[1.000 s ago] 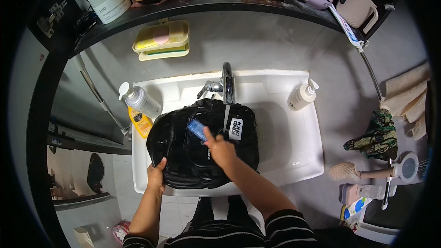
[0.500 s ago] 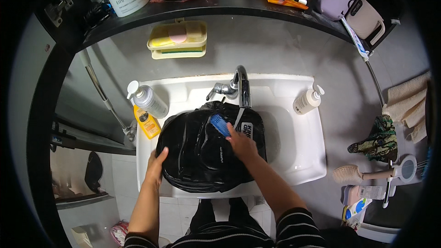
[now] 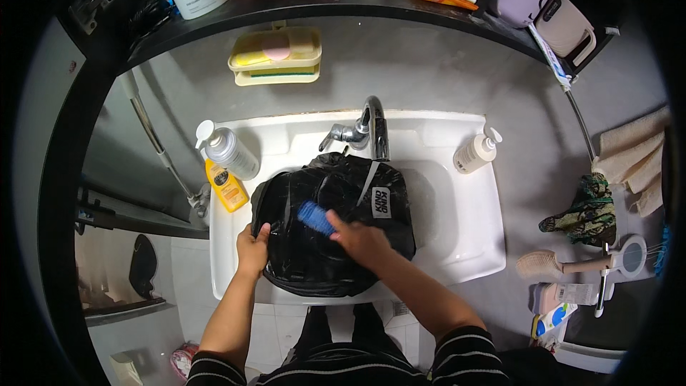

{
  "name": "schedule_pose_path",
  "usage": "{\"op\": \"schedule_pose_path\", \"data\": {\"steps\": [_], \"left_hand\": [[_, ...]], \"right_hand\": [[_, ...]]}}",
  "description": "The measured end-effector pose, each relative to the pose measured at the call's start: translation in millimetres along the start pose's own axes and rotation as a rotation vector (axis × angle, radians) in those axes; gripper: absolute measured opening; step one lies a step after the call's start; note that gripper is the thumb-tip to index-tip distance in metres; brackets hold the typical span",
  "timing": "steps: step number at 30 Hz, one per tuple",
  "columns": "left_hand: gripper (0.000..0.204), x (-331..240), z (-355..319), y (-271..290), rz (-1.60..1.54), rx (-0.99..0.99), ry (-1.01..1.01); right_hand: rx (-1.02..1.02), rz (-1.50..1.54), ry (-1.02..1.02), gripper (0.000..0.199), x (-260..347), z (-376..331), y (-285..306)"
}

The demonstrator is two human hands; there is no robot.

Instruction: The person washes a black backpack in a bathroom sink. They turn on the faucet, wet the bag, and scrub it with a blue brush. The person rinses the bag under running water and scrubs it again before turning off the tap.

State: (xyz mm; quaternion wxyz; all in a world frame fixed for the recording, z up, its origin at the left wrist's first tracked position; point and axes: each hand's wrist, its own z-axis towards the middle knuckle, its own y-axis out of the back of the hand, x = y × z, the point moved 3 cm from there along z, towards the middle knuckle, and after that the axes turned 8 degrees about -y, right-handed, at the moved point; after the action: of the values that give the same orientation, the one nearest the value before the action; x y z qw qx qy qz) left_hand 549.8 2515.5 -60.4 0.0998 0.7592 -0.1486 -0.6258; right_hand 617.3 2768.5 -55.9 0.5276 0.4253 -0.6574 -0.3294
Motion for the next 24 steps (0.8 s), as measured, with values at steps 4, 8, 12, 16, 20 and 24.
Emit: {"op": "schedule_pose_path", "data": {"steps": [4,8,12,16,20,24], "left_hand": [[0.028,17.8,-1.0,4.7,-0.033,-0.095,-0.046],[0.027,22.9,1.9,7.2,0.064,-0.122,-0.074],[0.029,13.2,-1.7,2.1,0.071,-0.091,-0.069],[0.032,9.5,-12.4,4.9,-0.052,-0.055,-0.009],[0.036,3.8,-30.8,5.4,-0.221,-0.031,0.247],[0.039,-1.4,-31.1,0.5,-0.386,-0.044,0.288]], "right_hand": [[0.177,-0.142,-0.171,0.051,-71.2,-10.5,-25.4],[0.126,-0.296,-0.324,0.051,-101.5,-25.5,29.1],[-0.145,0.020,0.119,0.056,32.1,5.6,18.1],[-0.257,-0.064,-0.029,0.053,18.3,63.4,-22.1],[-0.225,-0.029,-0.200,0.051,-3.1,71.6,1.4],[-0.039,0.013,0.043,0.054,72.1,34.9,-6.4]]}}
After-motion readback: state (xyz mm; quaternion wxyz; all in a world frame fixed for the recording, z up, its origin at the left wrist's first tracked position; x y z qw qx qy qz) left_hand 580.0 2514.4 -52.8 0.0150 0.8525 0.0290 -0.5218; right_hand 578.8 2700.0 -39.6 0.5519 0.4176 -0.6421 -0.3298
